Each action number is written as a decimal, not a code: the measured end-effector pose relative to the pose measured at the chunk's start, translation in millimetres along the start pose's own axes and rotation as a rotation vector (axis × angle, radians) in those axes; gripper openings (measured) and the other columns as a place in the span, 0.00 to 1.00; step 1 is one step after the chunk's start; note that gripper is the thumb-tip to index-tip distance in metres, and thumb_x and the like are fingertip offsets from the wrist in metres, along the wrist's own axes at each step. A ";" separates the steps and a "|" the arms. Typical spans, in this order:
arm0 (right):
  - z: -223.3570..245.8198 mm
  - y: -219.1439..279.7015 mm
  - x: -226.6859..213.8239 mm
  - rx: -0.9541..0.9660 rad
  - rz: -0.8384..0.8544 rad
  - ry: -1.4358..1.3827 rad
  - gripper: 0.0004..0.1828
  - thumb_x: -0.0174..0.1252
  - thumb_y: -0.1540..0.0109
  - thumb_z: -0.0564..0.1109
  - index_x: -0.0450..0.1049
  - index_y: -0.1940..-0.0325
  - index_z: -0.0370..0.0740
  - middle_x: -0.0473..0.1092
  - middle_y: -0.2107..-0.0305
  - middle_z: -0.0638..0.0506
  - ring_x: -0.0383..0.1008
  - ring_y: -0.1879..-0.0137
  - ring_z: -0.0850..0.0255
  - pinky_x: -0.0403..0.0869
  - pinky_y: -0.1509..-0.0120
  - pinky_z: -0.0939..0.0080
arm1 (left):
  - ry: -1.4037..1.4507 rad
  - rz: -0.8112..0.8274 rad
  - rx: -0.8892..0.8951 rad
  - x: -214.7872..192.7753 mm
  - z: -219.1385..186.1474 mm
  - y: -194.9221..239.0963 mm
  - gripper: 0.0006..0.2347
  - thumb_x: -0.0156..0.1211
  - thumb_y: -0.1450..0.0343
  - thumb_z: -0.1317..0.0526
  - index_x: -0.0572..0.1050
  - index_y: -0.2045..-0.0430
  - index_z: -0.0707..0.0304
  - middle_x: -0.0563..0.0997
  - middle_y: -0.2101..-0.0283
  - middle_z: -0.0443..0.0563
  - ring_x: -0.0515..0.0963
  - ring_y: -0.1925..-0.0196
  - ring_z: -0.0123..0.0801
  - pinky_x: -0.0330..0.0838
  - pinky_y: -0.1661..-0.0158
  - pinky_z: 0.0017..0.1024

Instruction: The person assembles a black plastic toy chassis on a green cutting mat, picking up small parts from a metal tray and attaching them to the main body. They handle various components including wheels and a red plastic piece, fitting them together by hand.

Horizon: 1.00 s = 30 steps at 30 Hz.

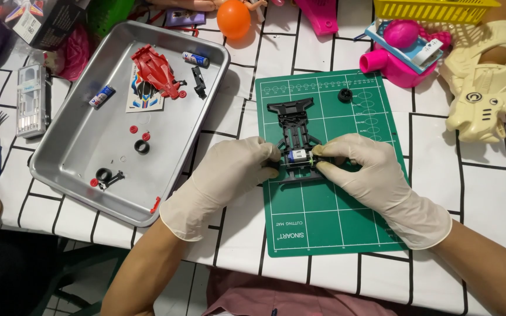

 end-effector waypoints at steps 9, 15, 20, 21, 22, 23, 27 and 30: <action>2.8 -0.9 0.5 -0.021 0.007 -0.011 0.11 0.73 0.47 0.32 0.84 0.62 0.39 0.80 0.63 0.45 0.82 0.61 0.55 0.79 0.54 0.62 | 0.009 -0.008 0.011 -4.1 -2.7 0.4 0.09 0.67 0.31 0.56 0.79 0.59 0.49 0.83 0.64 0.46 0.87 0.63 0.40 0.81 0.64 0.38; 2.8 0.3 0.8 -0.041 -0.002 0.004 0.11 0.73 0.47 0.31 0.83 0.62 0.38 0.80 0.63 0.45 0.82 0.61 0.55 0.79 0.54 0.61 | 0.010 -0.007 0.012 -10.6 -8.6 2.1 0.08 0.65 0.30 0.56 0.80 0.59 0.49 0.83 0.64 0.46 0.87 0.63 0.39 0.81 0.64 0.36; 2.0 -0.5 0.7 -0.044 0.002 0.011 0.11 0.73 0.46 0.32 0.83 0.62 0.39 0.80 0.63 0.46 0.81 0.61 0.55 0.79 0.54 0.61 | 0.061 0.002 -0.008 -9.0 -6.4 2.2 0.08 0.65 0.30 0.57 0.80 0.59 0.49 0.84 0.63 0.46 0.87 0.62 0.39 0.80 0.63 0.36; 1.8 -0.4 1.1 -0.046 0.005 0.011 0.11 0.73 0.46 0.32 0.83 0.62 0.39 0.80 0.63 0.46 0.82 0.61 0.55 0.79 0.54 0.61 | 0.068 0.000 -0.016 -8.1 -5.5 2.2 0.08 0.65 0.30 0.57 0.80 0.59 0.48 0.84 0.63 0.46 0.86 0.62 0.39 0.80 0.63 0.36; 2.5 -0.3 0.8 -0.044 0.005 0.011 0.11 0.73 0.46 0.32 0.83 0.62 0.39 0.80 0.63 0.46 0.82 0.61 0.55 0.79 0.54 0.61 | 0.069 0.002 -0.016 -7.0 -4.7 1.9 0.08 0.65 0.30 0.57 0.80 0.59 0.48 0.84 0.63 0.46 0.86 0.62 0.39 0.80 0.63 0.36; 3.1 -0.4 0.8 -0.043 0.006 0.011 0.10 0.72 0.46 0.32 0.83 0.62 0.39 0.80 0.63 0.45 0.82 0.61 0.55 0.79 0.54 0.61 | 0.069 0.006 -0.013 -5.8 -4.0 1.8 0.08 0.64 0.29 0.56 0.80 0.58 0.47 0.84 0.63 0.46 0.86 0.62 0.39 0.80 0.63 0.36; 3.4 -1.0 0.7 -0.036 0.009 0.000 0.10 0.72 0.46 0.31 0.83 0.62 0.38 0.80 0.63 0.44 0.82 0.60 0.54 0.79 0.54 0.61 | 0.055 0.021 -0.024 -5.7 -2.5 0.4 0.08 0.63 0.29 0.55 0.80 0.58 0.45 0.84 0.62 0.43 0.86 0.61 0.38 0.80 0.63 0.35; 2.8 -0.7 0.7 -0.044 0.001 0.011 0.10 0.73 0.46 0.32 0.83 0.62 0.38 0.80 0.64 0.45 0.82 0.61 0.54 0.78 0.54 0.61 | 0.055 0.018 -0.009 -6.5 -3.9 0.5 0.08 0.64 0.30 0.55 0.80 0.58 0.46 0.83 0.63 0.43 0.86 0.62 0.37 0.80 0.63 0.34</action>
Point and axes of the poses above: each hand's wrist, its own y-axis away from the middle knuckle, its own x-axis out of the palm, z = x × y, the point moved 8 cm from there along -y, towards the middle knuckle
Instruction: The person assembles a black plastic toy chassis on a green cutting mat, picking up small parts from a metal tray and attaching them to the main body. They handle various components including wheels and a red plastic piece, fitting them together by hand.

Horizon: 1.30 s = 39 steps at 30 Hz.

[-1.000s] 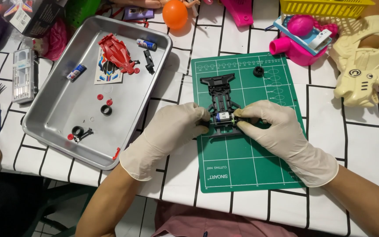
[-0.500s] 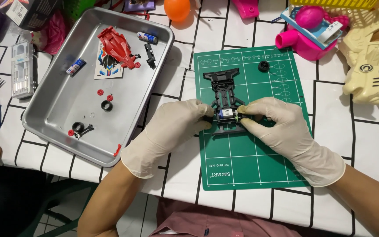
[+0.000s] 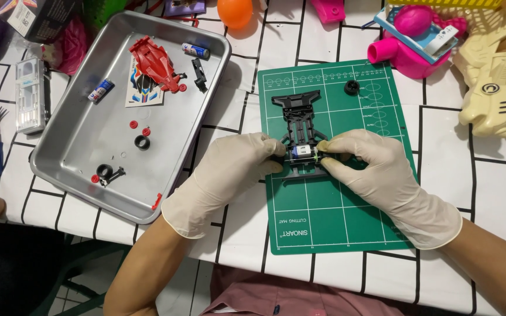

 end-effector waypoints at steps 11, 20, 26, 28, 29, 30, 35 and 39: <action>-3.9 -0.6 -0.5 0.044 0.015 -0.009 0.11 0.73 0.47 0.33 0.84 0.62 0.40 0.80 0.64 0.47 0.81 0.62 0.58 0.78 0.56 0.63 | -0.007 -0.022 0.025 -2.3 -4.0 1.7 0.09 0.65 0.30 0.54 0.79 0.59 0.46 0.83 0.64 0.44 0.86 0.62 0.37 0.79 0.63 0.35; -13.0 -1.6 0.2 0.087 0.036 -0.038 0.13 0.74 0.50 0.32 0.84 0.63 0.40 0.81 0.65 0.46 0.81 0.63 0.60 0.77 0.58 0.64 | -0.012 -0.061 0.065 -1.3 -5.0 2.9 0.07 0.66 0.30 0.54 0.79 0.62 0.47 0.83 0.67 0.42 0.86 0.63 0.34 0.79 0.64 0.31; -12.1 -4.0 0.8 0.116 0.055 -0.002 0.13 0.74 0.51 0.32 0.85 0.63 0.39 0.81 0.65 0.47 0.80 0.63 0.61 0.76 0.61 0.65 | -0.012 -0.105 0.107 4.3 -4.1 1.4 0.07 0.66 0.31 0.55 0.78 0.62 0.47 0.82 0.68 0.43 0.85 0.63 0.35 0.80 0.63 0.34; -12.7 -3.5 1.7 0.112 0.063 0.020 0.13 0.75 0.51 0.33 0.85 0.63 0.40 0.81 0.65 0.48 0.80 0.63 0.61 0.76 0.61 0.65 | -0.018 -0.124 0.115 2.7 -4.7 2.7 0.07 0.67 0.31 0.55 0.78 0.63 0.47 0.82 0.68 0.43 0.86 0.63 0.35 0.79 0.63 0.33; -13.8 -3.1 1.7 0.122 0.063 0.027 0.13 0.75 0.51 0.33 0.85 0.63 0.40 0.81 0.64 0.47 0.80 0.63 0.61 0.76 0.60 0.65 | -0.032 -0.125 0.121 3.0 -4.9 3.3 0.07 0.66 0.31 0.55 0.78 0.62 0.47 0.82 0.68 0.43 0.85 0.63 0.35 0.79 0.63 0.34; -15.1 -2.8 1.6 0.132 0.062 0.034 0.14 0.75 0.51 0.33 0.85 0.62 0.40 0.81 0.64 0.46 0.80 0.63 0.61 0.76 0.60 0.65 | -0.047 -0.127 0.126 3.4 -5.0 3.7 0.07 0.66 0.30 0.54 0.78 0.62 0.46 0.82 0.68 0.43 0.85 0.63 0.35 0.79 0.63 0.34; -10.1 -3.7 -1.4 0.101 0.093 0.043 0.14 0.74 0.49 0.34 0.84 0.60 0.38 0.81 0.62 0.44 0.81 0.61 0.59 0.78 0.58 0.63 | -0.005 -0.132 0.134 -3.3 -8.9 5.8 0.07 0.67 0.31 0.55 0.78 0.63 0.49 0.82 0.68 0.45 0.85 0.62 0.37 0.80 0.62 0.35; 18.8 -1.1 -5.3 -0.178 0.039 0.220 0.16 0.75 0.47 0.38 0.83 0.55 0.38 0.79 0.59 0.45 0.81 0.57 0.54 0.79 0.55 0.60 | -0.009 -0.143 0.141 -5.2 -8.4 7.5 0.07 0.67 0.31 0.54 0.79 0.64 0.50 0.83 0.69 0.44 0.86 0.63 0.36 0.80 0.62 0.35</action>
Point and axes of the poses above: each hand's wrist, its own y-axis away from the middle knuckle, its own x-axis out of the palm, z = x × y, the point moved 8 cm from there along -y, towards the middle knuckle
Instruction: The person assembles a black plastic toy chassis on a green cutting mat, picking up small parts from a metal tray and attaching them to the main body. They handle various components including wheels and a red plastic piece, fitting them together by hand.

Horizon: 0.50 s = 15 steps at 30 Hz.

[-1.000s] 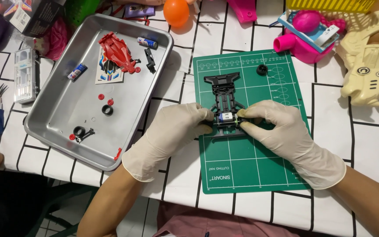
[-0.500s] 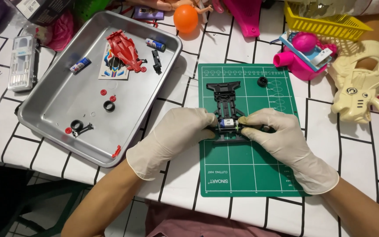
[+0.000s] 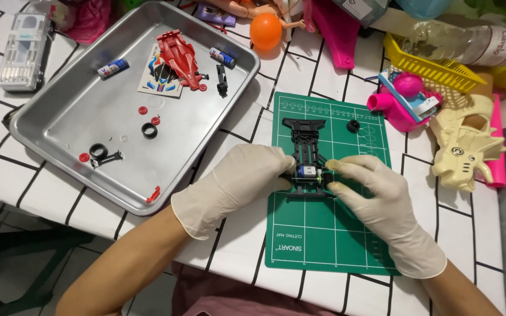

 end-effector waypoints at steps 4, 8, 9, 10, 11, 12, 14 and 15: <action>18.6 8.8 15.9 -0.167 0.009 0.181 0.19 0.76 0.47 0.43 0.83 0.53 0.44 0.77 0.56 0.47 0.80 0.52 0.53 0.80 0.52 0.59 | 0.036 -0.016 -0.005 -0.1 1.4 -1.1 0.08 0.68 0.32 0.54 0.79 0.64 0.51 0.83 0.69 0.45 0.86 0.63 0.38 0.80 0.62 0.37; 19.7 10.8 26.1 -0.211 0.028 0.246 0.19 0.75 0.46 0.46 0.82 0.52 0.47 0.74 0.55 0.49 0.77 0.51 0.53 0.78 0.54 0.58 | 0.026 -0.018 0.010 -1.1 -0.3 -1.2 0.08 0.69 0.32 0.54 0.79 0.64 0.52 0.83 0.70 0.45 0.86 0.64 0.37 0.80 0.62 0.36; 19.4 10.6 28.3 -0.220 0.033 0.256 0.19 0.74 0.45 0.46 0.82 0.51 0.48 0.72 0.56 0.49 0.75 0.50 0.51 0.77 0.54 0.55 | 0.028 -0.012 0.015 -1.7 -1.0 -1.3 0.09 0.68 0.32 0.54 0.80 0.64 0.53 0.84 0.70 0.46 0.86 0.64 0.39 0.81 0.62 0.38; 20.2 10.4 30.1 -0.223 0.036 0.256 0.19 0.74 0.45 0.46 0.82 0.51 0.48 0.72 0.56 0.49 0.75 0.50 0.51 0.77 0.54 0.55 | 0.030 -0.016 0.012 -1.9 -0.7 -1.5 0.09 0.68 0.32 0.54 0.80 0.64 0.53 0.84 0.70 0.46 0.86 0.64 0.39 0.81 0.62 0.38; 20.9 10.3 31.4 -0.227 0.035 0.258 0.19 0.73 0.44 0.46 0.82 0.49 0.51 0.71 0.54 0.50 0.73 0.49 0.52 0.76 0.53 0.56 | 0.026 -0.021 0.014 -2.2 -0.8 -1.8 0.09 0.68 0.32 0.54 0.80 0.64 0.53 0.83 0.70 0.46 0.86 0.64 0.39 0.80 0.62 0.38; 21.5 10.8 32.4 -0.229 0.033 0.259 0.19 0.72 0.43 0.47 0.82 0.47 0.54 0.70 0.53 0.52 0.71 0.47 0.52 0.75 0.51 0.56 | 0.024 -0.024 0.016 -2.1 -1.4 -2.4 0.09 0.68 0.32 0.54 0.80 0.64 0.53 0.83 0.70 0.46 0.86 0.64 0.39 0.80 0.62 0.38; 20.1 9.8 35.6 -0.194 0.060 0.205 0.19 0.72 0.43 0.46 0.82 0.47 0.54 0.70 0.53 0.51 0.71 0.47 0.51 0.74 0.50 0.55 | 0.038 -0.017 0.013 -0.7 0.0 -2.6 0.09 0.68 0.32 0.54 0.81 0.64 0.53 0.83 0.70 0.47 0.86 0.64 0.40 0.80 0.62 0.39; 18.0 9.3 37.4 -0.158 0.083 0.151 0.19 0.71 0.42 0.45 0.82 0.47 0.54 0.70 0.53 0.50 0.70 0.46 0.50 0.74 0.48 0.54 | 0.050 -0.009 0.011 0.4 0.4 -3.0 0.09 0.68 0.32 0.54 0.81 0.63 0.53 0.83 0.70 0.48 0.86 0.64 0.40 0.80 0.61 0.39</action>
Point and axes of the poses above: each hand's wrist, its own y-axis away from the middle knuckle, its own x-axis out of the palm, z = x × y, the point moved 8 cm from there along -y, towards the middle knuckle
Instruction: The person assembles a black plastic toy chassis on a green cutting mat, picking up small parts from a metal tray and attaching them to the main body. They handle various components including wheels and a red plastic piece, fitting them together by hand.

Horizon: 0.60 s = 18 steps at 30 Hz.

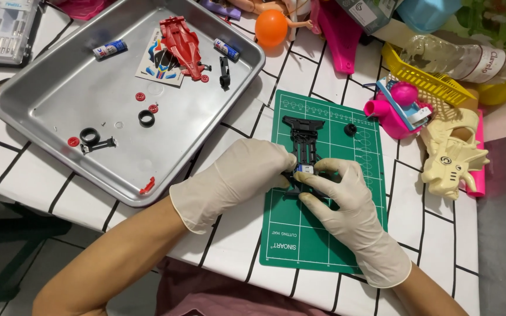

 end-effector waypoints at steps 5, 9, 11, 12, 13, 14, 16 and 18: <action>1.7 -3.2 -0.3 0.063 0.005 -0.051 0.18 0.71 0.43 0.41 0.83 0.48 0.53 0.70 0.53 0.49 0.71 0.44 0.49 0.75 0.45 0.55 | -0.018 0.016 0.007 0.9 0.4 -0.3 0.09 0.69 0.32 0.55 0.81 0.62 0.53 0.84 0.69 0.47 0.86 0.63 0.40 0.81 0.61 0.39; -2.6 -0.6 -1.6 0.085 -0.042 -0.109 0.17 0.71 0.44 0.39 0.84 0.51 0.49 0.72 0.53 0.49 0.73 0.43 0.50 0.77 0.42 0.56 | -0.039 0.006 0.008 -3.3 -2.0 2.6 0.10 0.70 0.33 0.56 0.80 0.62 0.53 0.84 0.69 0.46 0.87 0.62 0.39 0.81 0.61 0.39; -5.4 -0.8 -4.1 0.089 -0.067 -0.134 0.16 0.72 0.45 0.38 0.84 0.52 0.47 0.73 0.55 0.48 0.74 0.44 0.51 0.77 0.42 0.57 | -0.042 0.007 0.005 -3.4 -1.8 2.4 0.10 0.70 0.33 0.56 0.80 0.62 0.52 0.84 0.69 0.46 0.86 0.62 0.39 0.81 0.61 0.39; -7.7 -0.5 -6.4 0.096 -0.090 -0.158 0.16 0.72 0.46 0.37 0.85 0.54 0.46 0.74 0.56 0.47 0.76 0.45 0.51 0.77 0.42 0.58 | -0.042 0.010 0.002 -2.9 -1.7 1.7 0.10 0.70 0.33 0.56 0.80 0.62 0.52 0.84 0.69 0.46 0.86 0.62 0.40 0.81 0.60 0.39; -8.7 0.0 -7.3 0.098 -0.092 -0.157 0.16 0.72 0.46 0.37 0.85 0.54 0.46 0.74 0.56 0.47 0.76 0.45 0.51 0.77 0.42 0.58 | -0.042 0.011 0.005 -2.9 -2.3 1.4 0.10 0.70 0.33 0.56 0.80 0.62 0.52 0.84 0.69 0.46 0.86 0.62 0.40 0.81 0.60 0.39; -10.0 0.7 -9.3 0.103 -0.108 -0.150 0.16 0.72 0.45 0.38 0.84 0.53 0.46 0.74 0.55 0.48 0.76 0.45 0.52 0.78 0.41 0.57 | -0.045 0.016 -0.001 -2.4 -2.4 1.1 0.10 0.70 0.33 0.55 0.80 0.62 0.52 0.84 0.69 0.46 0.86 0.62 0.40 0.81 0.61 0.39; -10.7 -0.2 -12.8 0.108 -0.127 -0.141 0.16 0.72 0.44 0.39 0.84 0.52 0.46 0.74 0.55 0.49 0.77 0.45 0.53 0.78 0.41 0.56 | -0.051 0.022 -0.003 -2.7 -2.0 0.9 0.10 0.70 0.33 0.55 0.80 0.61 0.52 0.84 0.69 0.47 0.87 0.63 0.41 0.81 0.61 0.40; -15.8 -1.1 -15.4 0.183 -0.147 -0.225 0.14 0.72 0.47 0.34 0.84 0.57 0.39 0.77 0.59 0.44 0.80 0.49 0.52 0.79 0.45 0.57 | -0.028 0.041 -0.014 -1.5 -0.4 1.9 0.10 0.69 0.33 0.56 0.80 0.60 0.52 0.84 0.68 0.46 0.87 0.62 0.40 0.81 0.61 0.38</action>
Point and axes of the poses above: each hand's wrist, its own y-axis away from the middle knuckle, its own x-axis out of the palm, z = x × y, the point moved 8 cm from there along -y, towards the middle knuckle
